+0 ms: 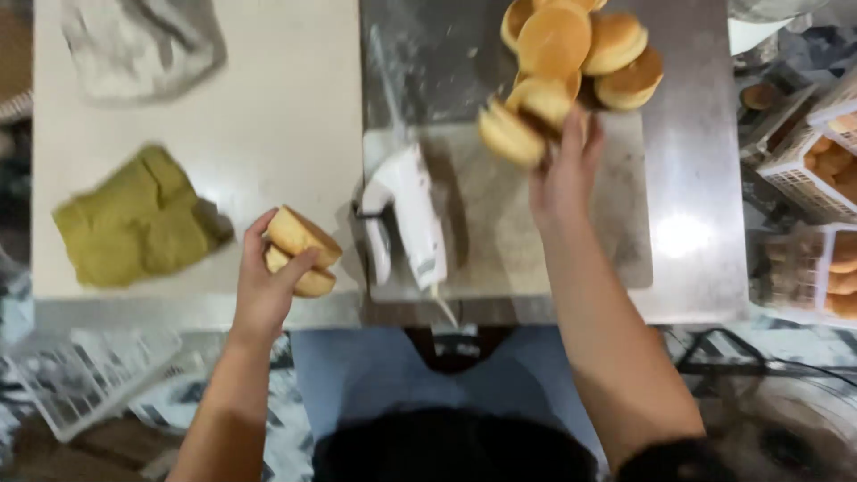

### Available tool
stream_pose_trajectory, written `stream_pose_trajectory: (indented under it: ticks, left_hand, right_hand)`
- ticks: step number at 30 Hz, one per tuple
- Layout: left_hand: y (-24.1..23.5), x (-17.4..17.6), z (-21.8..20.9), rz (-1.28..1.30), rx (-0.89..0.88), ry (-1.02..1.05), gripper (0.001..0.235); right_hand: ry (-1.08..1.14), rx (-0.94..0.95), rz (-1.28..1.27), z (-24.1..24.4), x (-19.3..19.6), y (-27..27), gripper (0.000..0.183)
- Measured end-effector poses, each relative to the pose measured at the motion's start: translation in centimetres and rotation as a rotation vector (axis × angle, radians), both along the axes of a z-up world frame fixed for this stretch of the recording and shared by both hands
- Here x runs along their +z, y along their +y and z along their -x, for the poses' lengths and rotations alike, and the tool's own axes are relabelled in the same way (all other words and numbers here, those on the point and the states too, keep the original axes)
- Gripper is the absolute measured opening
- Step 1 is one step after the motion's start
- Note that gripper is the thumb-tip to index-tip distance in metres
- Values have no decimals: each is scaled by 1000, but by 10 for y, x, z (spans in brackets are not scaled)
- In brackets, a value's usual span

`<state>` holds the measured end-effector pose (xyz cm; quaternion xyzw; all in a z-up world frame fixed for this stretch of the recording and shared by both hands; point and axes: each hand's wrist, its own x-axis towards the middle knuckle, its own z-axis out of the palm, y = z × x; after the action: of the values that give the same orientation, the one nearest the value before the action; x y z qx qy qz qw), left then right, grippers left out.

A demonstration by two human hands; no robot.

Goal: Slicing burger buns in half using an electric knife on a cutting board in a kitchen setting.

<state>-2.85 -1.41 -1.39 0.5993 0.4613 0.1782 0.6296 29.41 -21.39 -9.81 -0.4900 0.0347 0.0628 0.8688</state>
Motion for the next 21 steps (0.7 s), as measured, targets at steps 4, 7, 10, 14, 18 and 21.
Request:
stream_pose_trajectory:
  ticks: [4,7,10,14,18,21]
  left_hand:
    - [-19,-38,40,-8,52,-78,90]
    - [-29,-55,52,-55,121,-93,90]
    - [-30,-70,51,-142,155,-118,90]
    - [-21,-44,46,-277,182,-139,88]
    - [-17,-22,41,-324,167,-166,89]
    - [-22,-14,37,-321,162,-239,86]
  right_hand:
    - [-159,115,528,68,21,9,79]
    - [-501,364,1006,158,39,30,56]
    - [-656,732,1285,208,30,55,64]
    - [-627,974,1709,222,9,102,94]
    - [-488,897,1533,213,33,107,89]
    - [-352,818,1418,182,5,100,89]
